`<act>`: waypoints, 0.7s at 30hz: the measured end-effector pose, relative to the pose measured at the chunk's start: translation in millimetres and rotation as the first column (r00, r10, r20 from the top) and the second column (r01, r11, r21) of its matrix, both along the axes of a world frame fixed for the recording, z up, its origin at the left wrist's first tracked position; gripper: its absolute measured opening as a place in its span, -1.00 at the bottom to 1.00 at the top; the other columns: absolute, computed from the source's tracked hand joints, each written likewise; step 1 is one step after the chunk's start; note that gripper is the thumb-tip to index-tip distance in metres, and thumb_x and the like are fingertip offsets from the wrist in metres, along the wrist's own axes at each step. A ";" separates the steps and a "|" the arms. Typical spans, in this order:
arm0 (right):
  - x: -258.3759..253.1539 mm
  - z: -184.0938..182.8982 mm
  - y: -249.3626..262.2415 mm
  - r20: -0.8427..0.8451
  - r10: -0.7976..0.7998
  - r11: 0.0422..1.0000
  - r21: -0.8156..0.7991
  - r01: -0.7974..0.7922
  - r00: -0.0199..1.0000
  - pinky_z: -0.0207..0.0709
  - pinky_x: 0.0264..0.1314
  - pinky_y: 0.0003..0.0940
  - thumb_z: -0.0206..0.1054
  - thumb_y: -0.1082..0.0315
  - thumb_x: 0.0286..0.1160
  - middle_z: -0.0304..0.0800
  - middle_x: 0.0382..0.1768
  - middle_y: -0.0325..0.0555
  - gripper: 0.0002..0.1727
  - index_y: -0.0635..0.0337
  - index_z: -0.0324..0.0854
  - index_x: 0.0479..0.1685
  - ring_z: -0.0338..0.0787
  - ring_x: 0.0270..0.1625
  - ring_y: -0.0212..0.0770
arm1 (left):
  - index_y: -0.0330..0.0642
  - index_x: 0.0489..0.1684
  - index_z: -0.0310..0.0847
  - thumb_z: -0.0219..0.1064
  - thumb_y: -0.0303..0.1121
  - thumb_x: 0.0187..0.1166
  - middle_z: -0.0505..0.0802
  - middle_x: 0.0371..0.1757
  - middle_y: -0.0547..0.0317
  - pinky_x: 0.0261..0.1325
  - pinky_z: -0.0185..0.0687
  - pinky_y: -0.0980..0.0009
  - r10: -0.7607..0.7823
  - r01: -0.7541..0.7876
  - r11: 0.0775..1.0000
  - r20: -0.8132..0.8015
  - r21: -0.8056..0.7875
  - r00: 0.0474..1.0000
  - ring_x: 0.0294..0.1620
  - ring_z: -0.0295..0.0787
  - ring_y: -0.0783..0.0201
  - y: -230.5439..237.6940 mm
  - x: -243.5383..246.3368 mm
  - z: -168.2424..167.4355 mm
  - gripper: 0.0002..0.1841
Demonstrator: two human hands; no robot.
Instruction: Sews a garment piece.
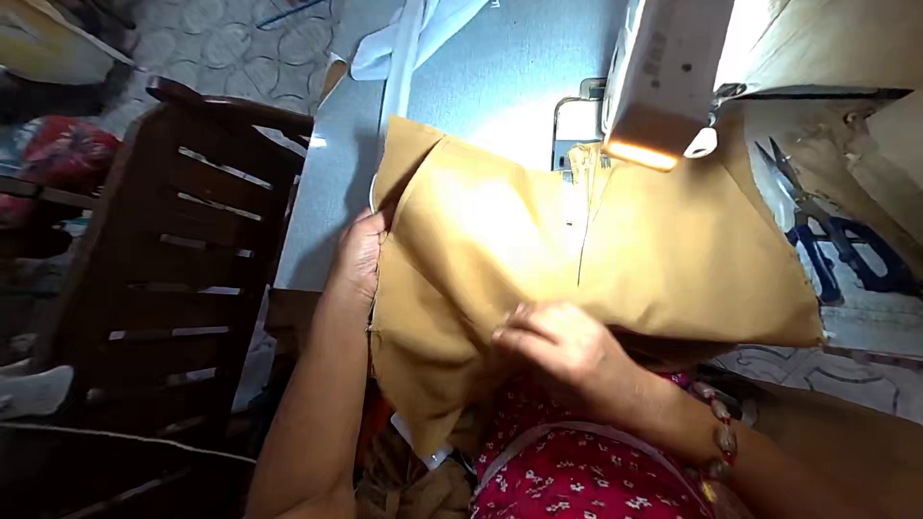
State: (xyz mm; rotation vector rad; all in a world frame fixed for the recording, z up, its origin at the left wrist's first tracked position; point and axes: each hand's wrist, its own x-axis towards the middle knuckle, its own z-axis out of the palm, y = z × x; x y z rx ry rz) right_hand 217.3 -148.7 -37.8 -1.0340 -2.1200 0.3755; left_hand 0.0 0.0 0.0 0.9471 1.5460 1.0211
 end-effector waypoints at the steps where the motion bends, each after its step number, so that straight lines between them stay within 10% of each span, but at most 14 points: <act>1: 4.6 -10.6 6.3 0.060 -0.078 0.996 0.036 0.076 0.995 0.69 0.30 -0.02 0.24 0.46 0.55 0.91 0.07 0.04 -0.73 0.16 0.83 0.04 0.88 0.22 0.04 | -0.11 0.31 0.48 0.03 -0.43 0.81 0.80 0.00 0.44 0.06 0.71 0.61 -0.013 0.022 0.996 -0.106 0.082 0.994 -0.05 0.76 0.67 3.7 -1.0 0.0 -0.75; 4: 14.5 -37.3 12.7 0.140 -0.148 0.989 0.029 0.146 0.979 0.50 0.56 0.17 0.22 0.40 0.61 0.82 0.29 0.15 -0.70 0.18 0.81 0.15 0.72 0.49 0.17 | -0.41 0.73 0.13 0.00 -0.53 0.70 0.45 0.70 -0.13 0.63 0.37 0.39 -0.027 0.279 0.873 -0.532 0.400 0.847 0.66 0.43 0.30 14.8 -16.0 -4.0 -0.44; 7: 15.8 -45.6 10.3 0.124 -0.154 0.988 0.024 0.152 0.980 0.43 0.63 0.16 0.18 0.26 0.72 0.80 0.34 0.13 -0.68 0.12 0.81 0.19 0.67 0.54 0.14 | -0.52 0.62 0.34 0.04 -0.50 0.67 0.37 0.73 -0.46 0.87 -0.09 -0.04 0.119 0.546 0.643 -0.774 0.537 0.621 0.85 0.08 -0.29 5.5 8.7 3.8 -0.48; 10: 16.9 -46.4 10.5 0.120 -0.141 0.990 0.028 0.138 0.983 0.41 0.63 0.19 0.15 0.14 0.77 0.79 0.35 0.11 -0.63 0.09 0.83 0.17 0.66 0.55 0.15 | -0.26 0.20 0.81 0.12 -0.46 0.68 0.77 0.45 -0.15 0.76 0.02 -0.29 -0.031 0.763 0.450 -0.846 0.463 0.532 0.66 0.47 -0.30 1.8 54.5 -8.2 -0.66; 12: 17.3 -46.6 10.5 0.130 -0.132 0.991 0.037 0.129 0.983 0.40 0.63 0.21 0.14 0.12 0.77 0.80 0.34 0.09 -0.62 0.08 0.83 0.17 0.66 0.55 0.14 | -0.13 0.33 0.78 0.06 -0.35 0.76 0.77 0.48 0.00 0.74 -0.02 -0.39 -0.205 0.870 0.395 -0.895 0.296 0.397 0.66 0.49 -0.21 9.1 77.2 -19.1 -0.62; 17: 18.8 -45.5 9.3 0.085 -0.117 0.993 0.036 0.114 0.990 0.40 0.62 0.23 0.18 0.15 0.75 0.86 0.26 0.02 -0.65 0.09 0.87 0.07 0.71 0.50 0.10 | 0.02 0.71 0.44 -0.01 0.02 0.86 0.62 0.53 -0.24 0.36 0.37 -0.36 -0.408 0.769 0.597 -0.912 -0.229 0.044 0.51 0.50 -0.39 20.4 109.5 -6.8 -0.46; 21: 21.0 -44.7 9.1 0.050 -0.086 0.996 0.026 0.085 0.995 0.36 0.66 0.23 0.20 0.17 0.74 0.88 0.23 -0.01 -0.66 0.11 0.88 0.02 0.71 0.50 0.09 | -0.20 0.39 0.67 0.20 -0.06 0.78 0.71 0.33 -0.33 0.34 0.37 -0.27 -0.379 0.728 0.636 -0.925 -0.256 0.006 0.42 0.57 -0.37 23.2 111.4 0.9 -0.55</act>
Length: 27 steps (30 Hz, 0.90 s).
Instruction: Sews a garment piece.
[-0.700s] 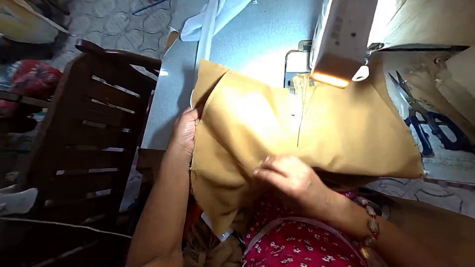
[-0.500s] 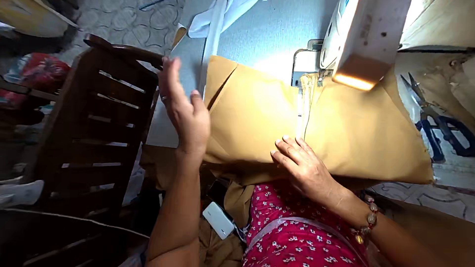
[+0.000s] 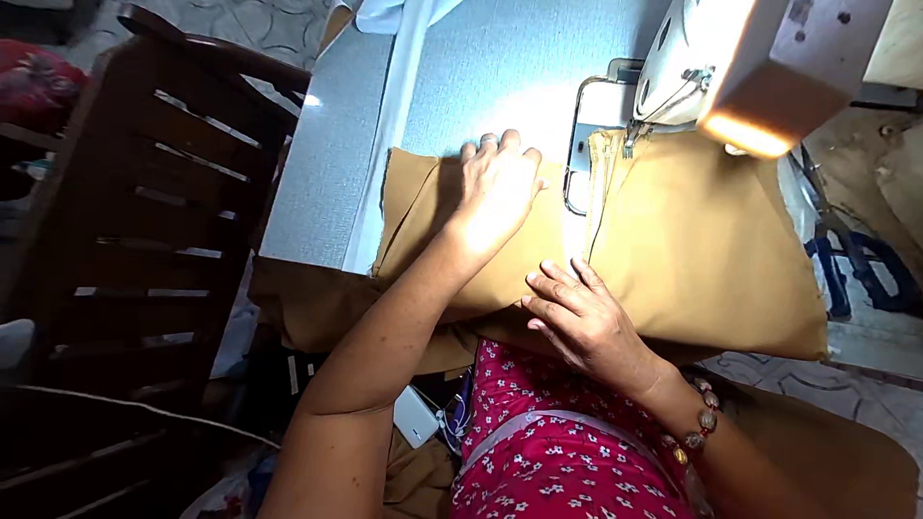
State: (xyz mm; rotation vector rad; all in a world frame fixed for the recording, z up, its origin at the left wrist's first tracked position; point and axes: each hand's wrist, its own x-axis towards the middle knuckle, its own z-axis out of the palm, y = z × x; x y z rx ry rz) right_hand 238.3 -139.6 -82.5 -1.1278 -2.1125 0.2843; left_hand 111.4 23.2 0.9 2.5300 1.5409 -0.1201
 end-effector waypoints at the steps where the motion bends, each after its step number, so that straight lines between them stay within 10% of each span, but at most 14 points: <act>1: 0.8 0.0 0.2 -0.003 0.009 1.000 -0.001 -0.009 1.000 0.35 0.66 0.23 0.20 0.17 0.73 0.88 0.23 0.00 -0.66 0.12 0.88 0.01 0.71 0.50 0.10 | -0.28 0.21 0.73 0.26 -0.14 0.74 0.74 0.22 -0.33 0.33 0.38 -0.27 -0.046 0.045 0.999 0.093 0.011 0.995 0.37 0.60 -0.36 4.5 -5.4 -3.9 -0.62; 5: 3.4 1.4 1.8 -0.039 0.043 0.999 -0.027 -0.044 0.998 0.37 0.66 0.20 0.19 0.17 0.73 0.89 0.22 0.00 -0.66 0.12 0.89 -0.01 0.72 0.50 0.08 | -0.38 -0.27 0.71 0.40 -0.36 0.50 0.84 -0.19 -0.16 0.11 0.56 0.00 -0.183 0.153 0.983 0.548 0.100 0.816 -0.01 0.79 -0.03 23.0 -26.6 -25.5 -0.81; 9: -4.9 19.1 5.1 -0.393 -0.156 0.981 -0.169 0.095 0.906 0.59 0.49 -0.26 0.31 0.39 0.60 0.81 0.22 0.19 -0.73 0.33 0.82 0.10 0.76 0.40 -0.08 | -0.36 -0.08 0.59 0.42 -0.48 0.44 0.75 -0.35 0.27 -0.19 0.49 0.74 -0.126 0.145 0.988 0.786 0.046 0.606 -0.37 0.58 0.69 20.9 -38.5 -12.0 -0.79; 12: -23.8 34.2 10.4 -0.608 -0.346 0.910 -0.404 0.096 0.715 0.69 0.28 -0.51 0.29 0.52 0.53 0.65 0.31 0.07 -0.54 0.43 0.49 0.44 0.77 0.24 -0.37 | -0.33 -0.01 0.52 0.43 -0.50 0.46 0.74 -0.42 0.42 -0.28 0.48 0.80 -0.188 0.175 0.978 0.851 0.115 0.490 -0.45 0.57 0.76 15.2 -48.1 5.1 -0.75; 15: -42.9 41.5 9.7 -0.672 -0.461 0.807 -0.589 -0.040 0.579 0.69 -0.20 -0.62 0.29 0.58 0.51 0.81 -0.15 -0.30 -0.50 0.26 0.40 0.46 0.78 -0.25 -0.58 | -0.37 0.01 0.51 0.40 -0.55 0.49 0.76 -0.42 0.41 -0.28 0.52 0.77 -0.243 0.179 0.967 0.869 0.182 0.432 -0.44 0.59 0.73 6.8 -57.6 24.6 -0.77; 20: -29.8 56.2 2.2 -0.772 -0.464 0.776 -0.591 -0.221 0.433 0.75 -0.08 -0.49 0.06 0.52 0.69 0.79 -0.16 -0.43 -0.62 -0.03 0.42 0.39 0.81 -0.13 -0.51 | -0.23 0.05 0.42 0.32 -0.61 0.50 0.79 -0.37 0.47 -0.20 0.65 0.68 -0.102 0.166 0.986 0.886 0.029 0.451 -0.39 0.69 0.66 -12.5 -92.3 50.4 -0.74; 27: -5.0 72.7 20.3 -0.653 -0.325 0.928 -0.358 0.100 0.684 0.68 0.02 -0.71 0.28 0.54 0.53 0.81 -0.04 -0.42 -0.78 0.20 0.65 0.09 0.77 -0.06 -0.63 | -0.31 -0.10 0.75 0.25 -0.68 0.54 0.89 -0.08 0.35 0.19 0.71 0.57 0.011 0.238 0.967 0.947 -0.092 0.321 0.00 0.79 0.58 -35.8 -115.9 12.1 -0.81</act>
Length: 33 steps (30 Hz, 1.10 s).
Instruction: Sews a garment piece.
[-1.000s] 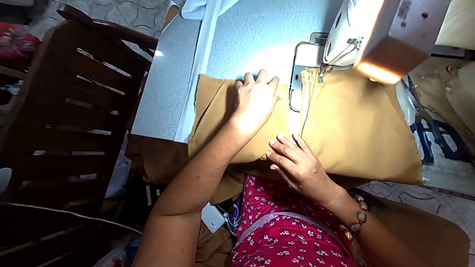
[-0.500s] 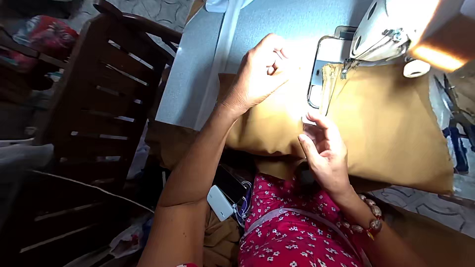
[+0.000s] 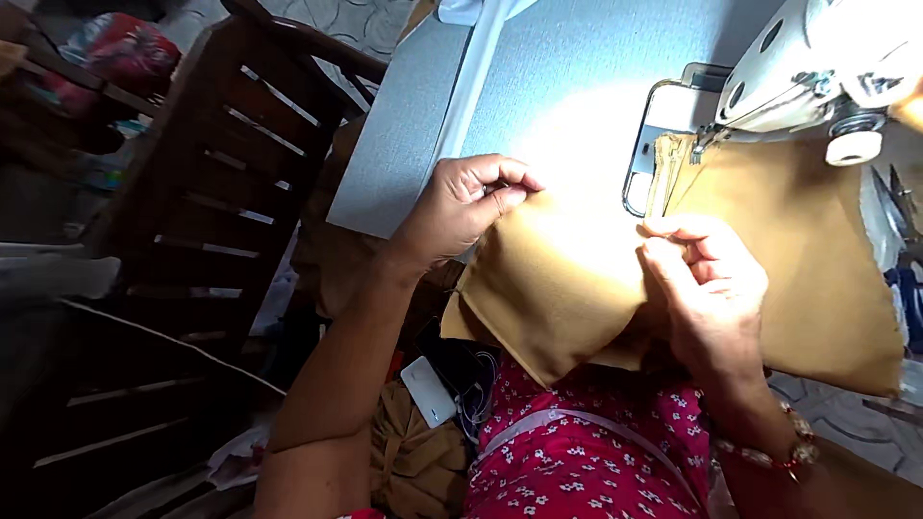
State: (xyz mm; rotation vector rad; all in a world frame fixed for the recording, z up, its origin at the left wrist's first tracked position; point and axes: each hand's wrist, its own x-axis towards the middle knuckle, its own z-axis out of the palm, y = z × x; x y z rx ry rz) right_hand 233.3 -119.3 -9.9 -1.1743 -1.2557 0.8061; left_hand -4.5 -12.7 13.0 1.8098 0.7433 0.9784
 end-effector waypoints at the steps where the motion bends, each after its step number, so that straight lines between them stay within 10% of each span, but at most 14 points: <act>1: -0.1 -2.8 0.3 0.024 0.010 1.000 0.013 -0.011 1.000 0.70 0.07 -0.67 0.33 0.54 0.49 0.82 -0.01 -0.37 -0.76 0.24 0.66 0.10 0.79 -0.02 -0.60 | -0.37 -0.04 0.77 0.24 -0.68 0.55 0.89 -0.04 0.28 0.22 0.70 0.58 0.015 -0.015 1.000 -0.018 0.004 1.000 0.03 0.79 0.57 -2.1 -0.5 -5.2 -0.80; 19: -3.4 -14.5 0.7 0.296 -0.043 0.995 0.098 0.014 0.954 0.63 0.25 -0.68 0.48 0.47 0.40 0.89 0.04 -0.07 -0.72 0.37 0.77 0.07 0.81 0.14 -0.51 | -0.44 -0.15 0.89 0.51 -0.53 0.45 0.88 -0.23 -0.11 0.08 0.61 0.62 0.240 -0.176 0.851 -0.069 0.495 0.968 -0.12 0.79 0.38 -12.8 1.1 -37.6 -0.85; 25: -3.4 -16.4 1.9 0.408 -0.075 0.989 0.147 0.015 0.910 0.49 -0.03 -0.81 0.45 0.42 0.48 0.82 -0.22 -0.09 -0.81 0.35 0.85 -0.06 0.70 -0.15 -0.59 | -0.44 -0.25 0.87 0.46 -0.53 0.51 0.86 -0.27 -0.14 0.10 0.58 0.56 0.282 -0.173 0.805 -0.109 0.567 0.953 -0.11 0.77 0.29 -17.9 -3.0 -42.5 -0.88; 33: -29.2 -15.3 -1.5 0.502 -0.120 0.962 0.271 -0.023 0.856 0.62 -0.17 -0.46 0.33 0.41 0.55 0.83 -0.40 -0.05 -0.82 0.31 0.83 -0.24 0.77 -0.30 -0.30 | -0.19 -0.07 0.61 0.20 -0.39 0.75 0.78 0.26 0.21 0.62 0.50 0.25 0.231 -0.225 0.966 -0.035 0.127 0.972 0.50 0.63 0.29 -50.2 -17.4 -42.1 -0.90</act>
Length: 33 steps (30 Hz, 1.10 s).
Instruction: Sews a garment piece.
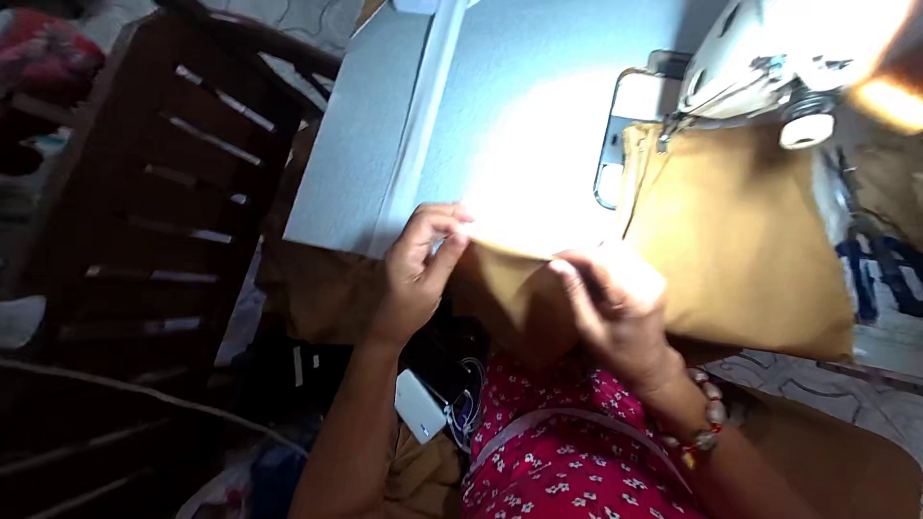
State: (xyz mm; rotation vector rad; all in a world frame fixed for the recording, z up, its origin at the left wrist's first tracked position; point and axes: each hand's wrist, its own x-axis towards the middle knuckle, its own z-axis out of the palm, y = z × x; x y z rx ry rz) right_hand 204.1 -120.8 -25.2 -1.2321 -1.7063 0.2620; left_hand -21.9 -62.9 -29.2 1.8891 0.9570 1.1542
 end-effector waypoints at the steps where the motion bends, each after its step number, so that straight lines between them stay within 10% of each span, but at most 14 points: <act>1: -7.3 -0.3 -0.3 -0.030 0.007 1.000 0.006 -0.007 1.000 0.61 -0.25 -0.45 0.32 0.40 0.55 0.81 -0.44 -0.08 -0.81 0.30 0.82 -0.26 0.76 -0.35 -0.31 | -0.09 -0.03 0.60 0.18 -0.35 0.79 0.81 0.17 0.35 0.48 0.62 0.32 0.053 -0.052 0.998 0.058 -0.027 0.997 0.34 0.73 0.39 -3.1 2.1 0.2 -0.90; 3: -19.7 -1.2 0.1 -0.165 0.038 0.999 0.014 -0.036 0.986 0.53 -0.35 -0.55 0.31 0.42 0.53 0.74 -0.49 -0.11 -0.82 0.33 0.79 -0.30 0.67 -0.42 -0.38 | -0.02 0.00 0.55 0.13 -0.37 0.80 0.75 -0.09 0.58 0.10 0.66 0.63 0.210 -0.214 0.974 0.065 0.077 0.976 -0.05 0.70 0.68 -2.7 15.5 7.6 -0.91; 5: -23.3 3.8 -1.4 -0.363 0.061 0.996 -0.043 -0.082 0.930 0.47 -0.37 -0.72 0.28 0.48 0.52 0.69 -0.51 -0.17 -0.84 0.38 0.73 -0.32 0.60 -0.45 -0.54 | -0.27 -0.06 0.56 0.14 -0.44 0.79 0.71 -0.18 0.39 0.00 0.54 0.76 0.350 -0.318 0.880 -0.028 0.352 0.936 -0.15 0.62 0.74 11.0 36.8 24.1 -0.88; 8: -5.1 13.4 -2.8 -0.564 -0.055 0.954 -0.275 -0.124 0.824 0.53 -0.39 -0.76 0.28 0.48 0.57 0.68 -0.52 -0.38 -0.90 0.23 0.65 -0.30 0.62 -0.47 -0.68 | -0.49 -0.24 0.70 0.27 -0.50 0.61 0.82 -0.25 -0.23 -0.07 0.58 0.34 0.409 -0.181 0.741 -0.222 0.647 0.885 -0.17 0.76 0.08 50.8 81.0 46.4 -0.83; 11: 31.9 9.9 3.1 -0.546 -0.270 0.828 -0.552 -0.098 0.793 0.41 -0.57 -0.69 0.25 0.35 0.66 0.53 -0.65 -0.47 -0.88 0.04 0.64 -0.27 0.50 -0.64 -0.63 | -0.35 -0.17 0.75 0.27 -0.29 0.63 0.86 -0.10 -0.23 0.08 0.67 0.02 0.139 0.156 0.847 -0.495 0.508 0.858 0.04 0.85 -0.13 96.4 128.2 35.4 -0.74; 15: 70.3 10.3 12.7 -0.475 -0.367 0.667 -0.733 -0.130 0.800 0.19 -0.74 -0.66 0.18 0.31 0.74 0.37 -0.75 -0.34 -0.80 0.04 0.60 -0.31 0.27 -0.79 -0.53 | -0.22 -0.28 0.81 0.29 -0.31 0.64 0.71 -0.25 0.02 -0.05 0.56 0.13 -0.261 0.423 0.866 -0.482 0.266 0.837 -0.15 0.68 0.10 152.5 162.5 -12.8 -0.78; 33: 87.0 1.9 22.1 -0.483 -0.383 0.553 -0.802 -0.224 0.787 0.05 -0.71 -0.69 0.26 0.27 0.73 0.30 -0.72 -0.36 -0.78 0.02 0.55 -0.37 0.18 -0.76 -0.56 | -0.23 -0.06 0.83 0.41 -0.34 0.59 0.76 0.04 -0.10 0.29 0.49 -0.02 -0.266 0.359 0.933 -0.690 -0.009 0.674 0.17 0.67 -0.05 152.7 177.7 8.0 -0.83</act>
